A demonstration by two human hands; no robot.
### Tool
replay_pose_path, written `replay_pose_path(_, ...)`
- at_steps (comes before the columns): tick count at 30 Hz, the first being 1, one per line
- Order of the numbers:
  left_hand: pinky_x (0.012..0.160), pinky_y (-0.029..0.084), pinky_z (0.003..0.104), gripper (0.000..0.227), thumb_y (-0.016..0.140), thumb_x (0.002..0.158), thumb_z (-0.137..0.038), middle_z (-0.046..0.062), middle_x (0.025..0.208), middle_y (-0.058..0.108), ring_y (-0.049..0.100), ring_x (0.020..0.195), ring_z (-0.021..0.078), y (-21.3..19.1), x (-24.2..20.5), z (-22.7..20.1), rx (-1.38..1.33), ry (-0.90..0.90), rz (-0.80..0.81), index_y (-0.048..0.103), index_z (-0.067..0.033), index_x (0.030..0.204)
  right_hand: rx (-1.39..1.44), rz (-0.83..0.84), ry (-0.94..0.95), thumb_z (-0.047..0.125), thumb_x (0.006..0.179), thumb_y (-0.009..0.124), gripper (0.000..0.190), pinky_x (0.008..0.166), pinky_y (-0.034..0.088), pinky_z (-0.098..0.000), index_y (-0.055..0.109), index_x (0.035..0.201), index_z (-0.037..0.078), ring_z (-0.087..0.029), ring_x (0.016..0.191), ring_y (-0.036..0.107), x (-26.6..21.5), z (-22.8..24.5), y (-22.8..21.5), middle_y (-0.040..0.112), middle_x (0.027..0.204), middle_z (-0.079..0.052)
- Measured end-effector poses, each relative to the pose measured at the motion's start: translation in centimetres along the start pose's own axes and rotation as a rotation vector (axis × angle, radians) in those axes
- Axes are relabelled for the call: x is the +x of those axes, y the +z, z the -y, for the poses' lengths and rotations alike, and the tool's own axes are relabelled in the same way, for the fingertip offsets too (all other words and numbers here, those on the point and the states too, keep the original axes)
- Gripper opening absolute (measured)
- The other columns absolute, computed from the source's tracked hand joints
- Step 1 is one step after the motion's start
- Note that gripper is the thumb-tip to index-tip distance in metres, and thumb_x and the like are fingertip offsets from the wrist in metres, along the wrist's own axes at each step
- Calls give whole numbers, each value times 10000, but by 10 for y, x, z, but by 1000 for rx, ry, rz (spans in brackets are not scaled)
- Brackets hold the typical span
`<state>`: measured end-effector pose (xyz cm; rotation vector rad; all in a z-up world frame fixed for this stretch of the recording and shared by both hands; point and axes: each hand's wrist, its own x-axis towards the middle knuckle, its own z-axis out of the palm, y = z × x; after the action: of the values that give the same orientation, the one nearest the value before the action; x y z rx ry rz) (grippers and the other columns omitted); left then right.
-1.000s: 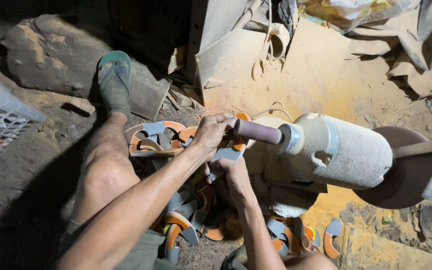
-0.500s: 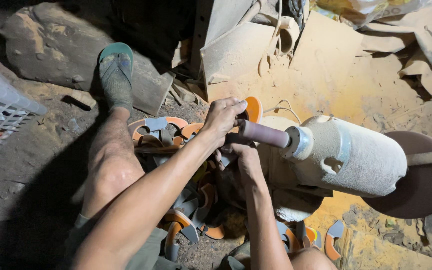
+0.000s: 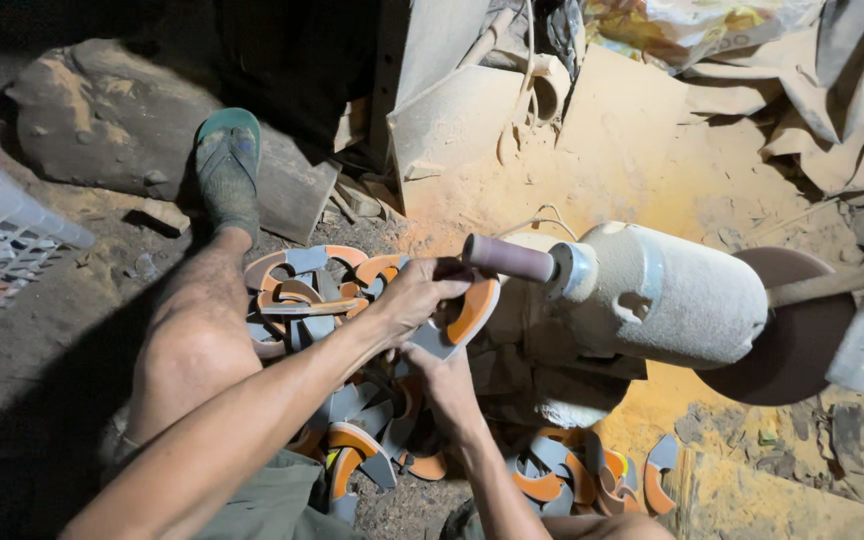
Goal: The person sits on the floor and uses a rotating grinding wheel to smooth the edges of small orange and gray sole pieces. They hold each piece with both hands and press it against the spinning wheel, then place the finished pieces into a nearby white basket.
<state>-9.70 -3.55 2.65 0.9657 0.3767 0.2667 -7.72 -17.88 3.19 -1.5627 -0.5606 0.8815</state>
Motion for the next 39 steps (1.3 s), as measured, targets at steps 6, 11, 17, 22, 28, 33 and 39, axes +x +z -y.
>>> replay_pose_path(6, 834, 594, 336, 262, 569, 1018, -175, 144, 1046, 749, 727, 928, 201, 3, -19, -12, -289, -129, 114, 625, -6, 1211, -212, 31, 167, 190, 906, 689, 337, 740, 501, -274, 557, 1187, 61, -108, 833, 542, -21, 8, -36, 576, 935, -27)
replay_pose_path(11, 987, 588, 412, 350, 582, 1013, -209, 180, 1211, 708, 719, 1078, 256, 0, -26, -15, -437, -147, 277, 594, 12, 1284, 121, 172, 251, 289, 984, 623, 246, 597, 434, -227, 606, 1116, 82, -59, 668, 469, -22, 29, -85, 521, 781, 32)
replay_pose_path(17, 1085, 534, 396, 439, 581, 1030, -196, 157, 1334, 683, 665, 1242, 242, -2, -23, -16, -397, -87, 368, 557, 36, 1401, 178, 111, 323, 301, 958, 702, 272, 532, 444, -238, 617, 961, 43, -74, 603, 546, -5, 16, -111, 607, 734, 16)
replay_pose_path(22, 1064, 521, 410, 416, 599, 1017, -190, 165, 1272, 697, 663, 1207, 249, 2, -18, -12, -407, -82, 306, 561, -3, 1387, 194, -56, 428, 344, 887, 744, 324, 560, 473, -252, 662, 985, 47, -86, 616, 546, 6, 12, -117, 612, 754, 16)
replay_pose_path(28, 1066, 526, 427, 398, 600, 1027, -197, 167, 1269, 707, 663, 1201, 251, 2, -18, -13, -436, -79, 326, 576, 0, 1372, 33, -132, 399, 369, 797, 768, 388, 632, 493, -229, 723, 1043, 73, -52, 693, 594, 6, 18, -124, 675, 819, 36)
replay_pose_path(33, 1046, 535, 425, 372, 594, 1026, -196, 171, 1245, 713, 669, 1179, 255, 4, -20, -13, -421, -84, 302, 590, -7, 1346, 89, -47, 374, 383, 844, 773, 388, 555, 469, -246, 705, 981, 27, -79, 617, 560, 7, 18, -124, 640, 762, 10)
replay_pose_path(39, 728, 481, 324, 276, 533, 1026, -87, 138, 1126, 732, 680, 932, 188, 8, 7, -1, -348, -112, 71, 615, -63, 1289, 203, -78, 328, 397, 937, 716, 383, 444, 364, -242, 633, 840, 35, -99, 470, 484, 7, 13, -109, 589, 609, -31)
